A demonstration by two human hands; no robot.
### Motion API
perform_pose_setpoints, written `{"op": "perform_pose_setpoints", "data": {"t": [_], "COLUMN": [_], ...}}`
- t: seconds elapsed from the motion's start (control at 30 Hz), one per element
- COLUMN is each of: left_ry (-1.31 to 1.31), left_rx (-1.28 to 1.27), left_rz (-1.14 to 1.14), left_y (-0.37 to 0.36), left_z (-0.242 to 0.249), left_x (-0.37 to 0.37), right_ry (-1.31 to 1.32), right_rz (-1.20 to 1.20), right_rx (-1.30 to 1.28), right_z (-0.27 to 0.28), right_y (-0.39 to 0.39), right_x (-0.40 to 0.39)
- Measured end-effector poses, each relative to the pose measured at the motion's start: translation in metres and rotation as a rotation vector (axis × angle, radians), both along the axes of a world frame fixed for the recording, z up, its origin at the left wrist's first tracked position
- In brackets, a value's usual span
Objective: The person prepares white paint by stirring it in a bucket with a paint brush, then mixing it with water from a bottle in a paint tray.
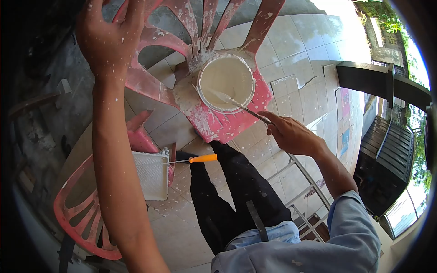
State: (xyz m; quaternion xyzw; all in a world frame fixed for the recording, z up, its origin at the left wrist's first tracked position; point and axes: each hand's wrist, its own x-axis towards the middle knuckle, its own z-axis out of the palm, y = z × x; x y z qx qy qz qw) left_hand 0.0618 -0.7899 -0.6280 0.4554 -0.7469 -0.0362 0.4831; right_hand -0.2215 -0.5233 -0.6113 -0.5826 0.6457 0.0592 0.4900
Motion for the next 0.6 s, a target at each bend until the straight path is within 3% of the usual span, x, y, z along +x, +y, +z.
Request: {"op": "perform_pose_setpoints", "data": {"t": [0.07,0.1,0.23,0.3,0.4,0.6], "left_ry": [-0.035,0.003,0.203,0.257,0.708,0.638], "left_rx": [-0.263,-0.135,0.889,1.216,1.573,1.622], "left_rz": [0.036,0.04,-0.036,0.027,-0.057,-0.028], "left_y": [0.046,0.079,0.202,0.246,0.264,0.236], "left_z": [-0.008,-0.025,-0.119,-0.158,-0.191,-0.196], "left_x": [-0.009,-0.015,-0.033,-0.045,-0.057,-0.085], "right_ry": [0.067,0.038,-0.075,-0.061,-0.093,-0.152], "right_rz": [-0.09,-0.177,-0.369,-0.374,-0.415,-0.429], "right_rx": [-0.069,-0.084,-0.086,-0.077,-0.107,-0.135], "right_z": [-0.011,-0.017,-0.03,-0.031,-0.035,-0.038], "right_y": [0.017,0.023,0.038,0.039,0.043,0.05], "right_x": [-0.01,-0.014,-0.012,-0.012,-0.013,-0.016]}}
